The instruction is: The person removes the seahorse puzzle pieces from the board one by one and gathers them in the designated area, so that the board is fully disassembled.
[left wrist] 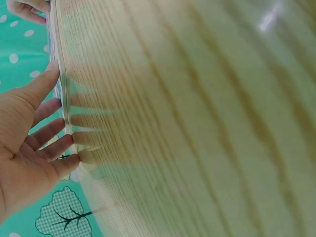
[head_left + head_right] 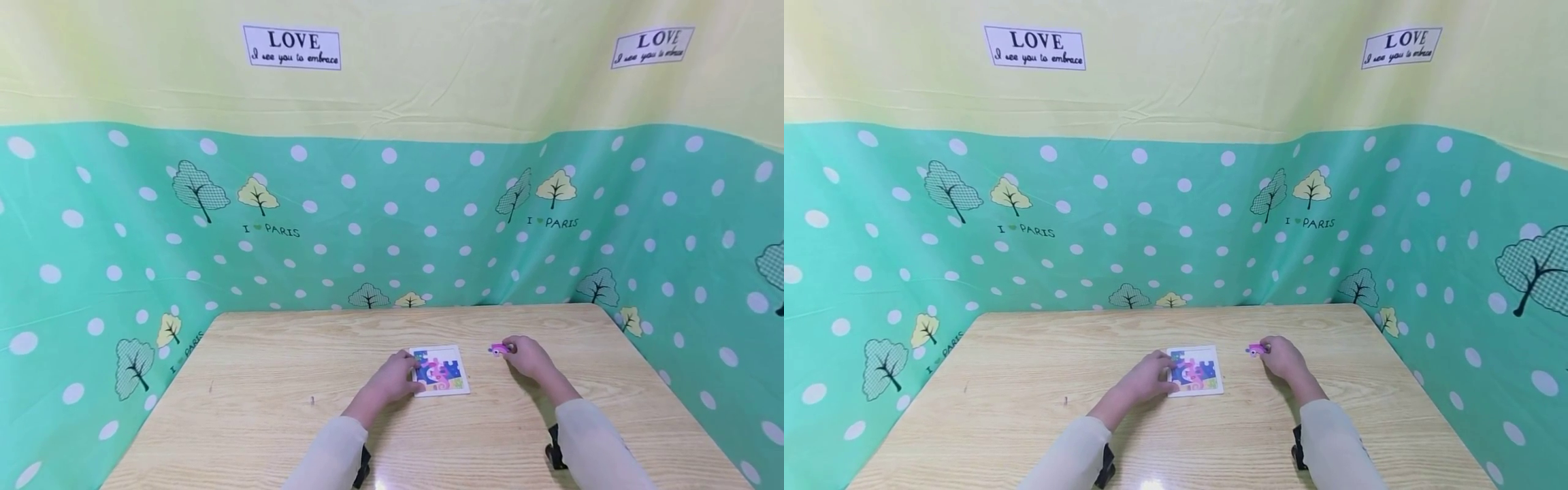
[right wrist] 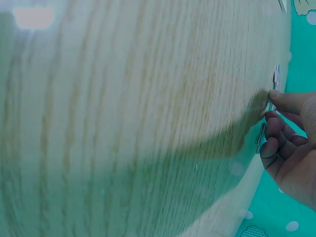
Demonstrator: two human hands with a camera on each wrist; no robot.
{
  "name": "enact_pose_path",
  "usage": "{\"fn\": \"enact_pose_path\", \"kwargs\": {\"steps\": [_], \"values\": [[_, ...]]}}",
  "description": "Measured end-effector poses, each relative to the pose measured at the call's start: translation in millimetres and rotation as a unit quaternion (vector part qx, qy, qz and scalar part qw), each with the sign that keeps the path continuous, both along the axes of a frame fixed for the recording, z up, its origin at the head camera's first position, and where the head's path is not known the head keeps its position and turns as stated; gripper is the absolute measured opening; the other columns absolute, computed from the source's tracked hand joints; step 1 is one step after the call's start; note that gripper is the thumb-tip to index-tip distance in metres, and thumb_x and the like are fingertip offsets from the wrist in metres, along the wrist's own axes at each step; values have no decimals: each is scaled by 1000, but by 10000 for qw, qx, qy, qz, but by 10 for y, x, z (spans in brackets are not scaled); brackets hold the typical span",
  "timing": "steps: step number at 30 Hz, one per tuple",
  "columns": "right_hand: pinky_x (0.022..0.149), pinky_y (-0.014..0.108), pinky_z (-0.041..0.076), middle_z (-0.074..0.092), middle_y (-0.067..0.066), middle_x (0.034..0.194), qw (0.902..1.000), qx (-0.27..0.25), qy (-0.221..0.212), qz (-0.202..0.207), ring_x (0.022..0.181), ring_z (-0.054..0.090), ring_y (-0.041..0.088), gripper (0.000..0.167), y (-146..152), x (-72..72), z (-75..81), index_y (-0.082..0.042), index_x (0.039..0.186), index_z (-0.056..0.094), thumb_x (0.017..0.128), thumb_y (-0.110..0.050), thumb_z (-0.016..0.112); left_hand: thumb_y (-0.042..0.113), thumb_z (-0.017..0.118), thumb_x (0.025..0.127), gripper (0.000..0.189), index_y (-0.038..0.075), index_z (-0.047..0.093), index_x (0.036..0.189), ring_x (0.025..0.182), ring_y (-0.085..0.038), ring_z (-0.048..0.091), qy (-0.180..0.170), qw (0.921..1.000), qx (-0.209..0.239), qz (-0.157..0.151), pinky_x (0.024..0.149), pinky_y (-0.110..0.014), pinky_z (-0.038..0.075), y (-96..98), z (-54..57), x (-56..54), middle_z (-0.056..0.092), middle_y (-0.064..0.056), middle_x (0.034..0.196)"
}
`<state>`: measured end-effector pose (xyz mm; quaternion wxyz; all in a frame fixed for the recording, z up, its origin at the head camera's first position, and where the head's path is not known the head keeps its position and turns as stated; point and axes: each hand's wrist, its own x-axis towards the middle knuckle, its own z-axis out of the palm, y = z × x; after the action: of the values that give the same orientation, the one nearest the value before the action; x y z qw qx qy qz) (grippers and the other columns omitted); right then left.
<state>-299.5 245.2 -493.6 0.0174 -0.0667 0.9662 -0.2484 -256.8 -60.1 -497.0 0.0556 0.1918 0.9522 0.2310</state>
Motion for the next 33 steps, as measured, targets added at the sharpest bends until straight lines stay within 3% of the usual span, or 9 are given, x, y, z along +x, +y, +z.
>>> {"fn": "enact_pose_path", "kwargs": {"steps": [19, 33], "values": [[91, 52, 48, 61, 27, 111, 10000, -19, -62, -58, 104, 57, 42, 34, -21, -28, -17, 10, 119, 56, 89, -6, 57, 31, 71, 82, 48, 6, 59, 122, 113, -25, 54, -69, 9999, 62, 57, 100, -39, 47, 0, -9, -1, 54, -9, 122], [93, 53, 47, 60, 29, 115, 9999, -115, -46, -29, 109, 55, 44, 35, -16, -20, -25, 10, 121, 55, 91, -8, 55, 34, 72, 80, 49, 7, 61, 119, 109, -24, 56, 95, 9999, -40, -27, 98, -38, 48, -4, -29, -15, 56, -9, 120]]}}
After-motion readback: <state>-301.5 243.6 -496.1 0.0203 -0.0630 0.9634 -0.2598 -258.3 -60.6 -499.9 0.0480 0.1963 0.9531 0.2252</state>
